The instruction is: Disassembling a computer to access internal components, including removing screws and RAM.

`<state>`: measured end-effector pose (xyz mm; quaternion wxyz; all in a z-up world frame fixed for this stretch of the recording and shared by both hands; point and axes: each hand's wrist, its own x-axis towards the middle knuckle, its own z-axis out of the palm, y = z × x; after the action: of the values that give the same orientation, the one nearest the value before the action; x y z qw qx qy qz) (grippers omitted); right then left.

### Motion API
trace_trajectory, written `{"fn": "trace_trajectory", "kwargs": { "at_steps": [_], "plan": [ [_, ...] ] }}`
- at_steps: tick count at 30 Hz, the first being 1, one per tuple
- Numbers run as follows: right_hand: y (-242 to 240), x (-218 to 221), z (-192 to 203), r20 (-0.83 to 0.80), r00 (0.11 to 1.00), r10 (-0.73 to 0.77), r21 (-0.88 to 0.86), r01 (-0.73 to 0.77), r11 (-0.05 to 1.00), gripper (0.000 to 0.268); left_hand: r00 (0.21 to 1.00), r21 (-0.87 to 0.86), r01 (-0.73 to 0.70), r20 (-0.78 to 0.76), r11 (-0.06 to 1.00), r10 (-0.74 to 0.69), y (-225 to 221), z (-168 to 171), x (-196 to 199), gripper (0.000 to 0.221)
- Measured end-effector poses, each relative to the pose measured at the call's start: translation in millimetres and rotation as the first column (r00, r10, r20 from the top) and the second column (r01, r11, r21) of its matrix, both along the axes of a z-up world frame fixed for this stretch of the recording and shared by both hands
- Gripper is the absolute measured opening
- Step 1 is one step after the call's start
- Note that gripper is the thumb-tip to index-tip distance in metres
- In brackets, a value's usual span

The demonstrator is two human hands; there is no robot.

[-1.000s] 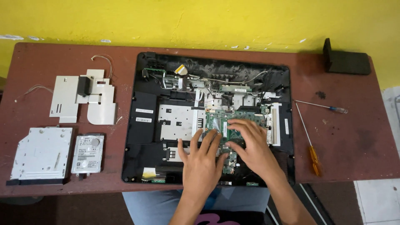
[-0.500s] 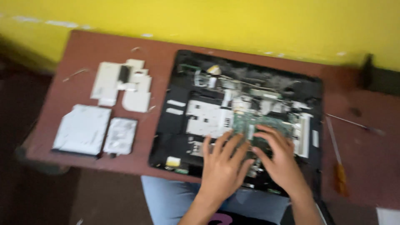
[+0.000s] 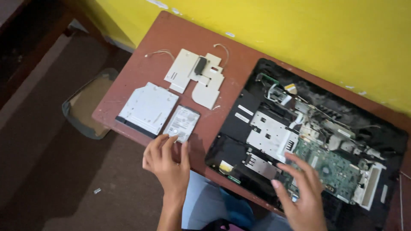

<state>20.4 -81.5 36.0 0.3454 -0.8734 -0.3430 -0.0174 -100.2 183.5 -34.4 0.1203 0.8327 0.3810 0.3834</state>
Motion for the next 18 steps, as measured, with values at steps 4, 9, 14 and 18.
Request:
{"fn": "trace_trajectory", "kwargs": {
  "at_steps": [4,9,14,18],
  "plan": [
    [23.9,-13.1,2.7,0.02,0.995,0.099,-0.001,-0.099,0.995,0.032,0.996,0.083,0.023,-0.09,0.996,-0.015,20.3,12.3,22.5,0.016],
    [31.7,-39.8,3.2,-0.061,0.996,0.061,-0.011,-0.062,0.998,0.031,0.971,0.105,0.078,-0.234,0.991,-0.051,42.1,1.6,56.0,0.035],
    [15.9,-53.4,-13.4,-0.022,0.999,-0.05,-0.078,0.048,0.996,0.028,0.969,-0.017,0.148,-0.199,0.989,-0.148,46.5,-4.7,58.9,0.011],
    [9.4,-63.4,-22.6,0.061,0.992,-0.109,-0.086,0.114,0.99,0.025,0.953,-0.262,0.3,0.031,0.917,-0.303,41.3,16.2,52.6,0.009]
  ]
}}
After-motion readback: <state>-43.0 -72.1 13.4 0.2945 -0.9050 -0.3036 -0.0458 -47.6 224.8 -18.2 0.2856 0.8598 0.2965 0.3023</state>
